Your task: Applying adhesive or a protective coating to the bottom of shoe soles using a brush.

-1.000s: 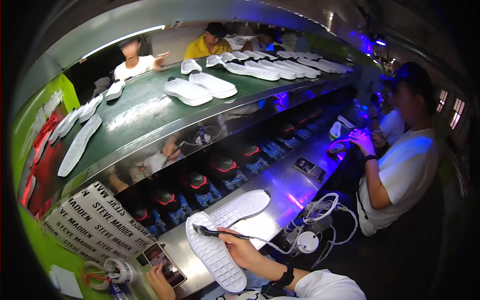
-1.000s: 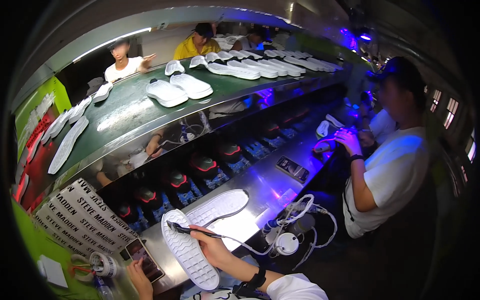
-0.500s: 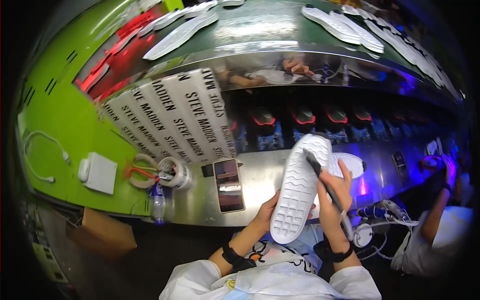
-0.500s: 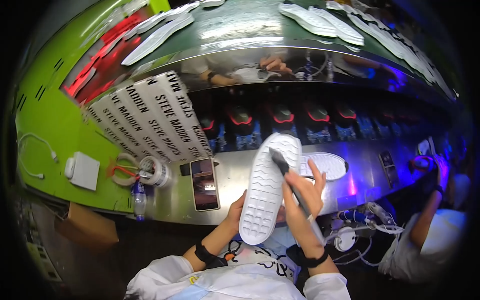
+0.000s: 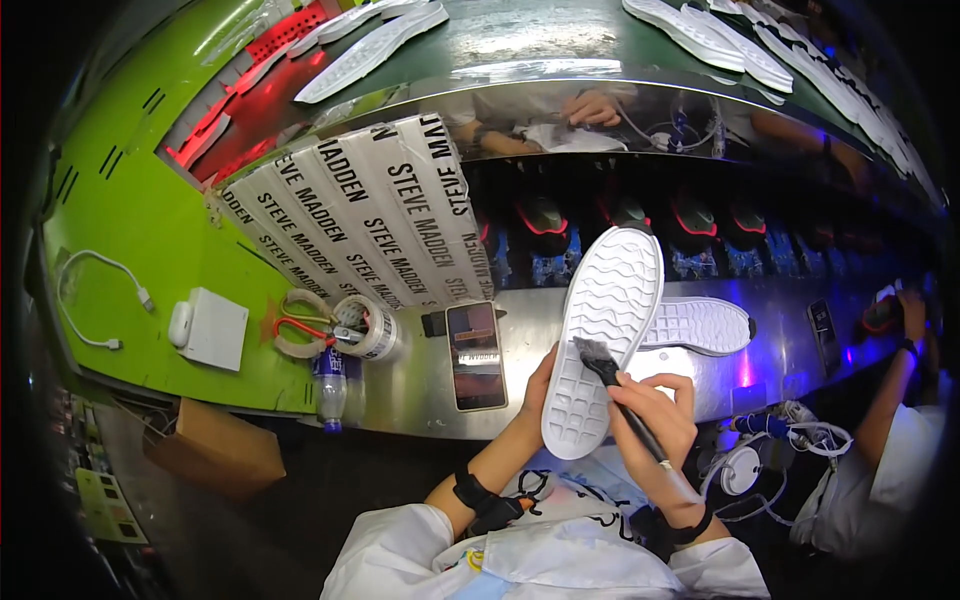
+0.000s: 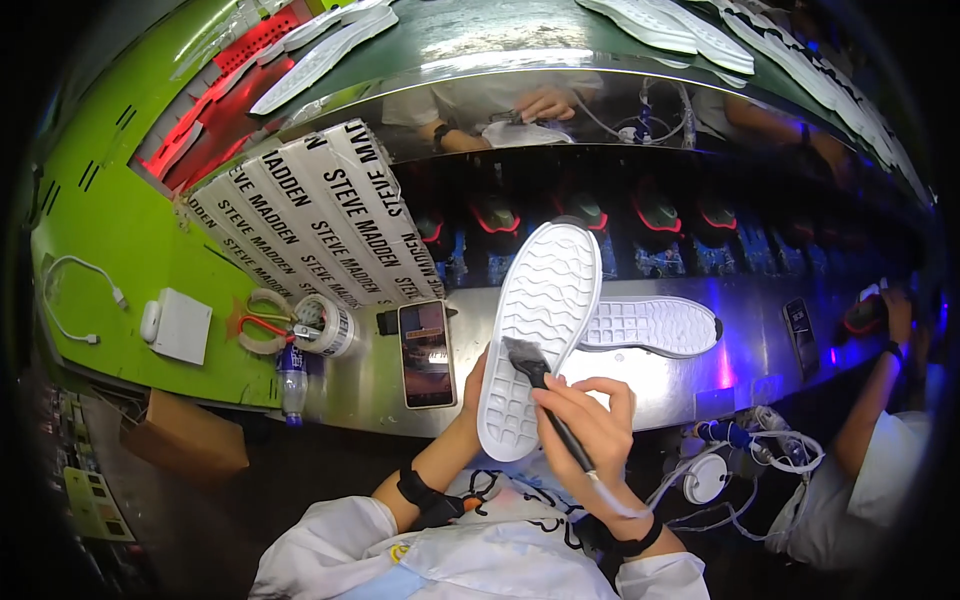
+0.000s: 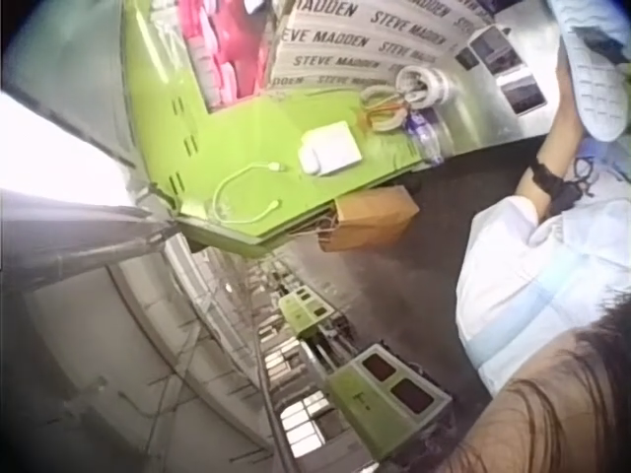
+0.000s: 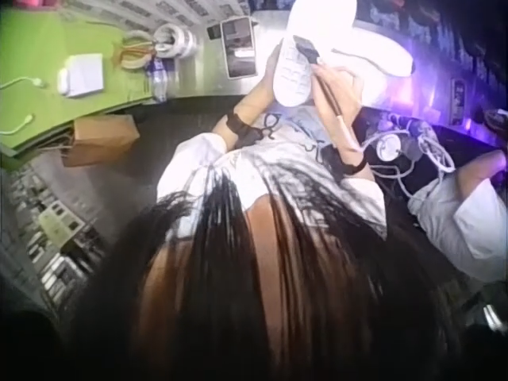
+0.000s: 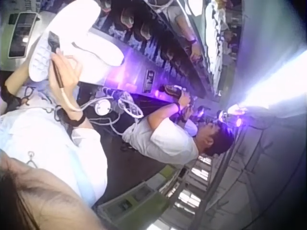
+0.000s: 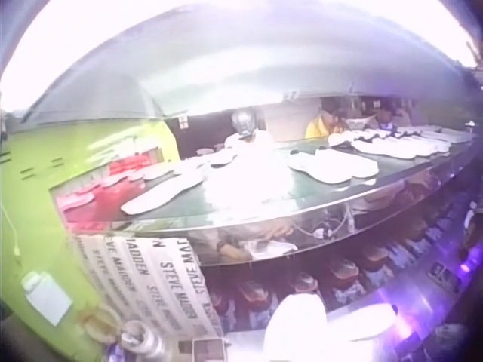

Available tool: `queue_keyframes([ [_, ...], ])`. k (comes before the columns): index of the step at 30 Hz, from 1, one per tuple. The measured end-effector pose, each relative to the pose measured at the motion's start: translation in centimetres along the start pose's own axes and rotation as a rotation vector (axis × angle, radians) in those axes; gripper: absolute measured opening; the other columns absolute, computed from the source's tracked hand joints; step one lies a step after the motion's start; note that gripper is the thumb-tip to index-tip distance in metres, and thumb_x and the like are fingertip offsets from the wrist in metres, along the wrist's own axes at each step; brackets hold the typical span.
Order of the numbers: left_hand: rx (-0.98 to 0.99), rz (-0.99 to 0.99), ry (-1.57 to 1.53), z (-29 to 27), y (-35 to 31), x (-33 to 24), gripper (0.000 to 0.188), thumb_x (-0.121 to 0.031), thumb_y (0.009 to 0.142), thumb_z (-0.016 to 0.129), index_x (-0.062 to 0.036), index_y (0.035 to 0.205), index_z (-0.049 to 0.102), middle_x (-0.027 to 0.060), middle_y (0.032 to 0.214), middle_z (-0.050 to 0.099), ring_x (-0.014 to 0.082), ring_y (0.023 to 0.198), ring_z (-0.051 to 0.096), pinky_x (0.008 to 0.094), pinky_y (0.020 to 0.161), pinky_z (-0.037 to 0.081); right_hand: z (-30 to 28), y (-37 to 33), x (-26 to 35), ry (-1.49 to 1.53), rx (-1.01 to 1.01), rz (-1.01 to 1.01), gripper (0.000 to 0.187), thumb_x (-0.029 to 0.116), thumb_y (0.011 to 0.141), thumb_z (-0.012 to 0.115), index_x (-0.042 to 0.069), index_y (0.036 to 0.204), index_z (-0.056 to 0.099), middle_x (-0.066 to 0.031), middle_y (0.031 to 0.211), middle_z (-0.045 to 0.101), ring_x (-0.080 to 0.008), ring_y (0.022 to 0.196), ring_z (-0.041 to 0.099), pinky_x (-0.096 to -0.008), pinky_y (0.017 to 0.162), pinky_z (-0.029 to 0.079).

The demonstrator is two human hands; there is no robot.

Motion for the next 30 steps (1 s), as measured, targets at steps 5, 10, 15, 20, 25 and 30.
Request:
queue_keyframes([
  [5, 0.094, -0.062, 0.127, 1.6, 0.4, -0.8, 0.063, -0.050, 0.096, 0.029, -0.0029, 0.137, 0.035, 0.0221, 0.121, 0.054, 0.0367, 0.106, 0.056, 0.0484, 0.089, 0.049, 0.7, -1.3, -0.5, 0.267, 0.395, -0.229, 0.023, 0.000, 0.068, 0.070, 0.005, 0.090, 0.069, -0.0084, 0.096, 0.068, -0.0217, 0.077, 0.056, -0.0311, 0.072, 0.044],
  [10, 0.076, -0.148, 0.262, 2.0, 0.8, -1.5, 0.063, -0.048, 0.096, 0.029, -0.0007, 0.137, 0.035, 0.0260, 0.124, 0.050, 0.0407, 0.107, 0.056, 0.0501, 0.088, 0.049, 0.0, -2.4, -1.9, 0.469, 0.467, 0.001, 0.021, 0.000, 0.072, 0.069, 0.003, 0.094, 0.069, -0.0131, 0.096, 0.068, -0.0250, 0.079, 0.064, -0.0304, 0.071, 0.050],
  [15, -0.046, -0.449, 0.318, 2.0, 1.6, -1.9, 0.056, -0.038, 0.098, 0.032, 0.0006, 0.138, 0.033, 0.0264, 0.129, 0.048, 0.0433, 0.112, 0.053, 0.0509, 0.092, 0.047, -0.7, -3.1, -3.1, 0.621, 0.481, 0.391, 0.019, 0.002, 0.075, 0.068, 0.003, 0.094, 0.070, -0.0128, 0.096, 0.069, -0.0214, 0.086, 0.067, -0.0294, 0.077, 0.051],
  [20, -0.149, -0.612, 0.727, 1.9, 3.3, -2.3, 0.043, -0.019, 0.095, 0.045, 0.0034, 0.131, 0.045, 0.0176, 0.127, 0.053, 0.0215, 0.112, 0.056, 0.0346, 0.096, 0.045, -1.0, -2.3, -3.9, 0.611, 0.625, 0.200, 0.020, 0.003, 0.074, 0.068, 0.003, 0.095, 0.070, -0.0136, 0.098, 0.068, -0.0237, 0.088, 0.067, -0.0297, 0.079, 0.051],
  [25, -0.208, -0.974, 1.209, 1.5, 5.0, -1.8, 0.036, -0.023, 0.093, 0.053, 0.0016, 0.118, 0.058, 0.0106, 0.111, 0.063, 0.0123, 0.092, 0.063, 0.0271, 0.080, 0.051, -2.0, -2.1, -4.1, 0.456, 0.705, -0.063, 0.022, 0.003, 0.072, 0.066, 0.008, 0.093, 0.071, -0.0085, 0.099, 0.068, -0.0230, 0.080, 0.065, -0.0308, 0.069, 0.052],
  [30, -0.169, -1.154, 1.219, 1.8, 4.6, -1.9, 0.033, -0.029, 0.092, 0.054, -0.0054, 0.112, 0.064, 0.0055, 0.094, 0.067, 0.0075, 0.078, 0.061, 0.0237, 0.070, 0.050, -4.7, -1.0, -4.3, 0.196, 0.771, -0.186, 0.021, 0.009, 0.070, 0.071, 0.012, 0.091, 0.073, 0.0019, 0.096, 0.069, -0.0194, 0.105, 0.054, -0.0394, 0.096, 0.039],
])
Point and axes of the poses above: each hand's wrist, its own y-axis towards the middle knuckle, its own z-axis out of the palm, x = y × z, the point moved 1 cm from there along y, towards the middle knuckle
